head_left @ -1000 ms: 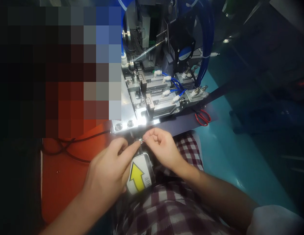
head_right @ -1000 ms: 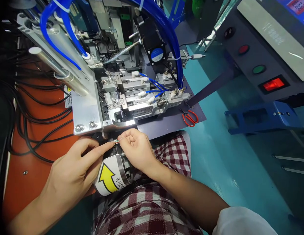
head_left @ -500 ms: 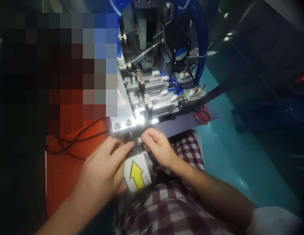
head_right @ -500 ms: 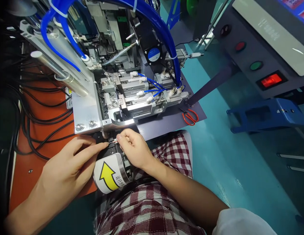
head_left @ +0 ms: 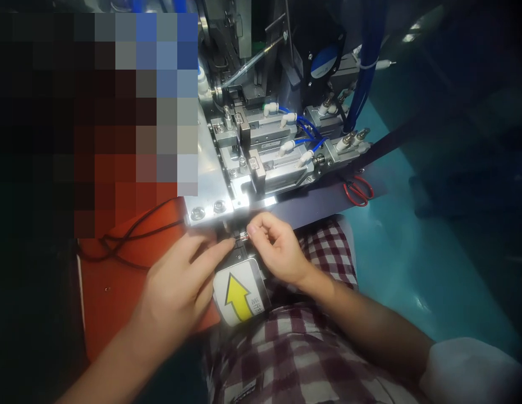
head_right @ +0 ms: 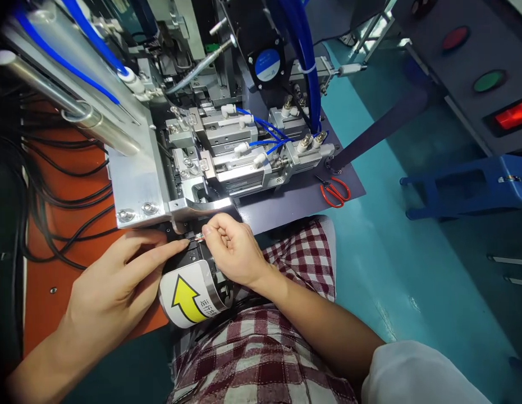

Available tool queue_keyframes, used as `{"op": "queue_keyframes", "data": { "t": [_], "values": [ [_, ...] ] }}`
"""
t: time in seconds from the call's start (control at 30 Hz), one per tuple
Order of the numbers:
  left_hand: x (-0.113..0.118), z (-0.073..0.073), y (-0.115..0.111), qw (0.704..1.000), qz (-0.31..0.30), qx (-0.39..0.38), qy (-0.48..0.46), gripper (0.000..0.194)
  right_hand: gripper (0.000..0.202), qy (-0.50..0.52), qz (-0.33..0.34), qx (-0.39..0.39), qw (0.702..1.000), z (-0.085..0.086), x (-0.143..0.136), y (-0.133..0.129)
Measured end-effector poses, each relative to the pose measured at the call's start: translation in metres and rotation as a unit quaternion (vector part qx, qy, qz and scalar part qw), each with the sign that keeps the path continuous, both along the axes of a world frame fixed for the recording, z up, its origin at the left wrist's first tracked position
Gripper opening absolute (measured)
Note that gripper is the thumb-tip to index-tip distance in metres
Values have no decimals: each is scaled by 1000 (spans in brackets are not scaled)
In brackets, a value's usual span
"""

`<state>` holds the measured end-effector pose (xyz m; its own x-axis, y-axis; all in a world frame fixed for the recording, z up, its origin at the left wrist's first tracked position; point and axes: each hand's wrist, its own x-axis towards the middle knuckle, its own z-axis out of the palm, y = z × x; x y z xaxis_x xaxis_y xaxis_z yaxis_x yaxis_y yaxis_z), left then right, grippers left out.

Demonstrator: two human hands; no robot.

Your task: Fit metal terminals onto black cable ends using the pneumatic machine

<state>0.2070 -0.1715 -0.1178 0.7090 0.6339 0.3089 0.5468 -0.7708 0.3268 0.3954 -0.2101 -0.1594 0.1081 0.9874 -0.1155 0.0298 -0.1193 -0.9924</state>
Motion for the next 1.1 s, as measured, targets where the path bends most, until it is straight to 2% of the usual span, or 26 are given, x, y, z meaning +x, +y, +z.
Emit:
{"op": "queue_keyframes", "data": {
  "t": [0.1, 0.2, 0.33, 0.6, 0.8, 0.9, 1.0, 1.1],
  "values": [
    [1, 3, -1, 999, -1, 29, 38, 30, 28, 87, -27, -36, 995, -1, -4, 0],
    [1, 4, -1, 999, -6, 35, 41, 30, 35, 136, -10, -72, 988, -3, -3, -1],
    [2, 1, 1, 999, -15, 26, 15, 30, 39, 84, -3, -60, 995, -5, 0, -2],
    [-1, -3, 1, 1000, -18, 21, 12, 29, 24, 37, -41, 40, 998, -11, -10, -3],
    [0, -3, 0, 999, -12, 23, 20, 27, 27, 92, -45, 22, 994, -10, -12, -2],
    [-1, -1, 0, 1000, -3, -9, 19, 27, 29, 106, -35, 17, 994, -9, -11, -2],
    [-13, 1, 2, 997, 34, -69, 17, 17, 31, 111, -22, 15, 993, -10, -10, -2],
    [-40, 2, 6, 993, 74, -90, 16, 11, 33, 116, -18, 16, 993, -12, -10, -1]
  ]
}}
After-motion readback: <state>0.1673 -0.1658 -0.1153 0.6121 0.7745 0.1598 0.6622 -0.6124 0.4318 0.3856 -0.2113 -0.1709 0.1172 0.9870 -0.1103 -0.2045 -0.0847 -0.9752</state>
